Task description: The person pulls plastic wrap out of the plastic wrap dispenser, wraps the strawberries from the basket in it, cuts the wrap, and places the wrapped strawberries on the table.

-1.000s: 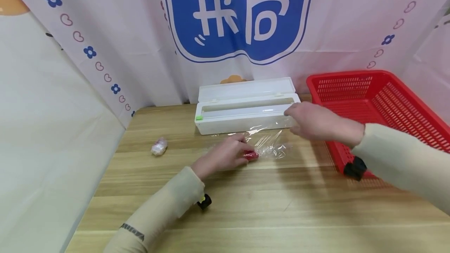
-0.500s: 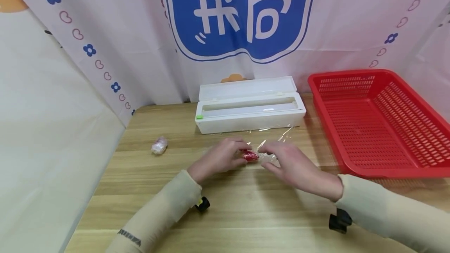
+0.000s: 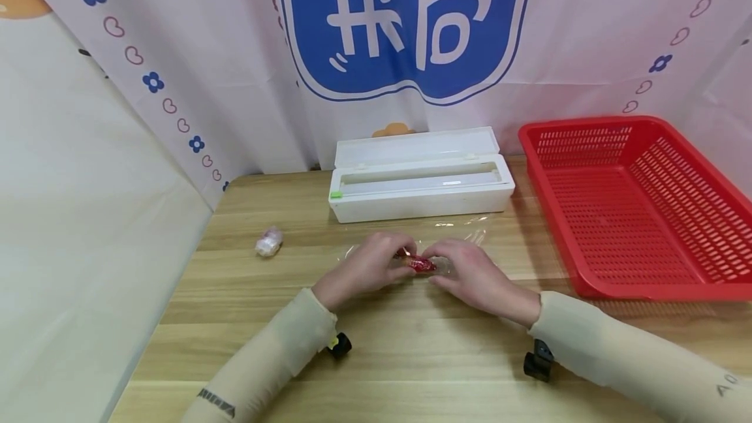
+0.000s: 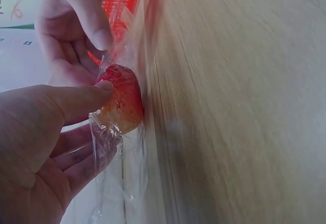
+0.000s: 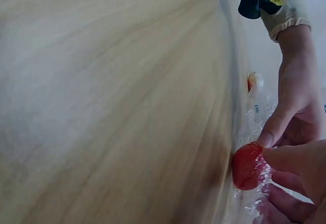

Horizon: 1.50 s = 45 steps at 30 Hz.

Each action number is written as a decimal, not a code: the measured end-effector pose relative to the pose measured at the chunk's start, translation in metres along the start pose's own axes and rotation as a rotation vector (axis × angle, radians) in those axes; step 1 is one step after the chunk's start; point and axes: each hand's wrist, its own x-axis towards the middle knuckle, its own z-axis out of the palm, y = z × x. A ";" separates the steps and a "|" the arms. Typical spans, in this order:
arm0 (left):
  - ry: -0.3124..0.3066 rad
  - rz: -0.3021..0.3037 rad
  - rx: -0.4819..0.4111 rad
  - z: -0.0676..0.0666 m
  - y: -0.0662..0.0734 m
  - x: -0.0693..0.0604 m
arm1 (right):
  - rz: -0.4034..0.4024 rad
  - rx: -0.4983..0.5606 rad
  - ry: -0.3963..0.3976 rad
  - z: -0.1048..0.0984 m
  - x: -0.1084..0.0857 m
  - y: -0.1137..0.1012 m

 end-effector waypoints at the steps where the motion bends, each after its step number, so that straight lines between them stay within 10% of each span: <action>1: 0.004 0.002 -0.002 0.000 0.000 0.000 | -0.006 0.000 0.005 0.001 0.000 0.001; 21: 0.051 0.100 -0.055 -0.001 0.000 -0.010 | 0.078 0.110 -0.043 0.009 0.005 0.011; 28: 0.037 0.040 -0.075 -0.001 -0.005 -0.010 | 0.034 0.027 0.050 0.005 0.010 0.010; 45: 0.001 0.024 -0.009 -0.003 -0.004 -0.006 | 0.091 0.048 -0.029 0.007 0.012 0.017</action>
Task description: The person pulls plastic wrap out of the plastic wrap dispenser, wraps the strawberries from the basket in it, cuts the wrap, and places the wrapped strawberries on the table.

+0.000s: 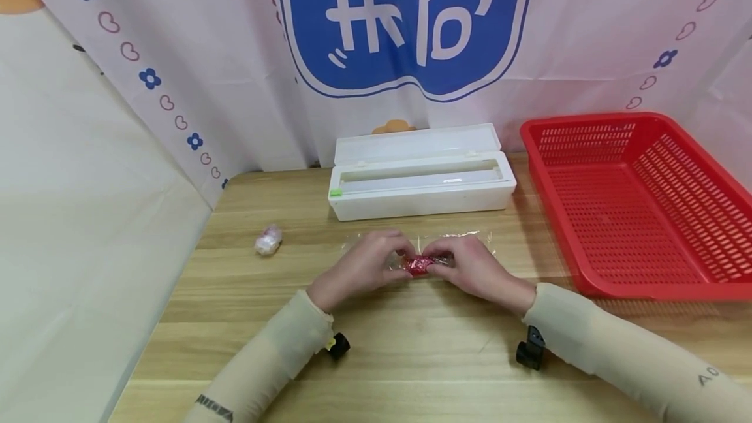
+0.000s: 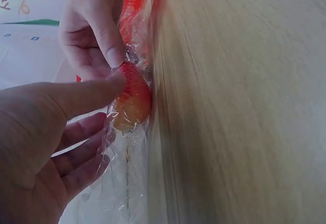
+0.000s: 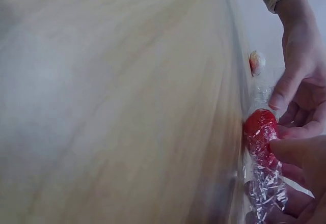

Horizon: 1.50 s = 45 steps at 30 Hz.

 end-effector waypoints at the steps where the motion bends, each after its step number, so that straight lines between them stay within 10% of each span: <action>1: -0.006 -0.002 -0.006 0.000 0.000 0.000 | 0.003 -0.009 -0.002 0.000 0.000 0.000; 45: 0.037 -0.050 0.010 -0.002 -0.006 0.011 | -0.041 -0.108 -0.009 -0.001 0.014 -0.003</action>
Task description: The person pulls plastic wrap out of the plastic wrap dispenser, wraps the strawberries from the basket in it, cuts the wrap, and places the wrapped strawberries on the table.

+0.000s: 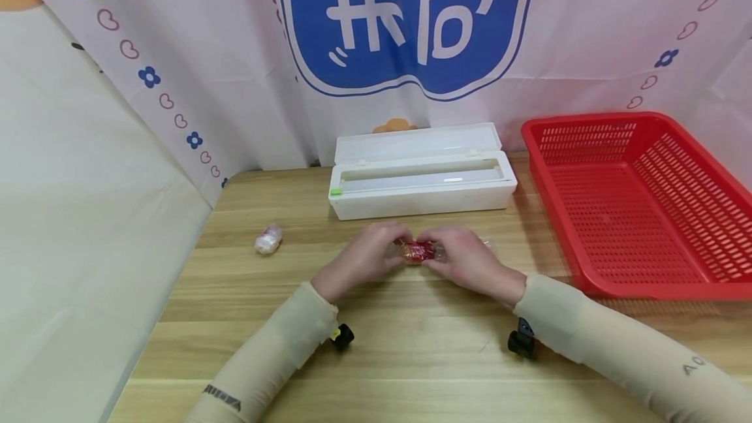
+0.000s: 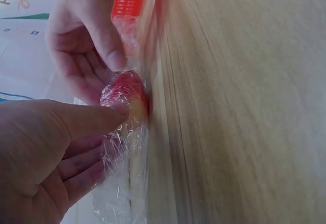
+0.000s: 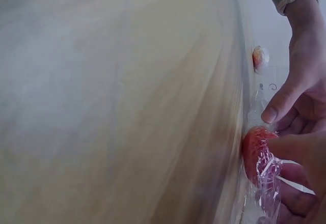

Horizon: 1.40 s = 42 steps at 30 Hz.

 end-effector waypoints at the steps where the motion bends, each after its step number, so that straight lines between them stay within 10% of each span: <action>1: 0.000 -0.002 -0.005 0.000 0.000 0.000 | -0.009 -0.015 -0.002 0.001 0.000 0.000; 12: 0.000 -0.031 0.000 -0.001 -0.002 0.001 | 0.029 -0.081 -0.034 0.006 0.004 -0.002; 23: 0.324 0.102 0.099 -0.022 0.002 -0.008 | 0.065 0.063 0.053 -0.019 0.001 -0.013; 32: 0.291 0.074 -0.061 -0.029 0.006 -0.009 | 0.070 0.214 0.140 -0.029 -0.004 -0.023; 42: 0.328 0.020 -0.030 -0.030 0.020 -0.009 | 0.029 0.226 0.235 -0.034 -0.008 -0.031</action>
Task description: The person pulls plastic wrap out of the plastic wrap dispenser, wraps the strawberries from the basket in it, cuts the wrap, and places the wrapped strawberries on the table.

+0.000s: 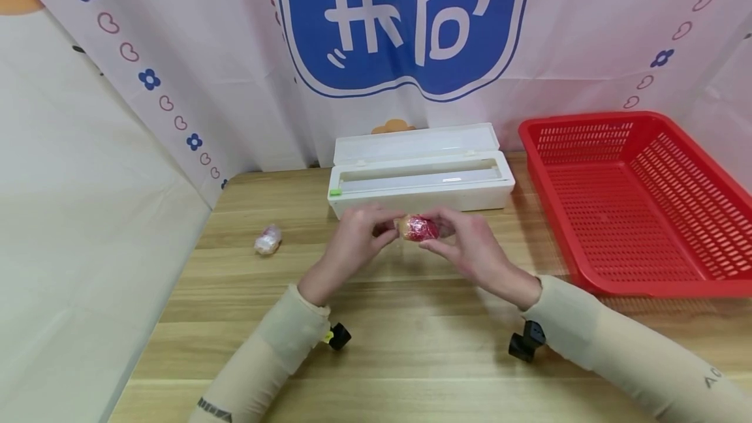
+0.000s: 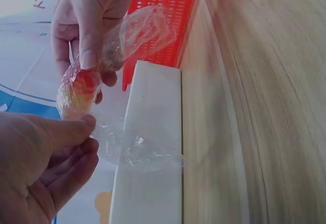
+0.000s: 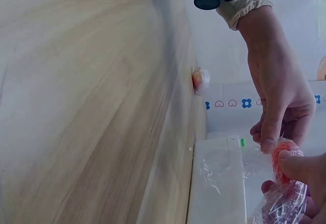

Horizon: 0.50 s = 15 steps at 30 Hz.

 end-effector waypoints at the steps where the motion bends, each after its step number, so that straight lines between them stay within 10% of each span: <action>1: -0.003 -0.010 0.003 0.000 0.001 0.000 | -0.001 0.000 0.006 0.000 0.000 0.000; 8: -0.036 -0.105 -0.114 0.006 0.004 0.001 | -0.002 0.023 0.050 0.002 -0.001 -0.001; 15: -0.094 -0.271 -0.530 0.008 0.003 0.000 | 0.006 0.053 0.089 0.004 0.000 0.001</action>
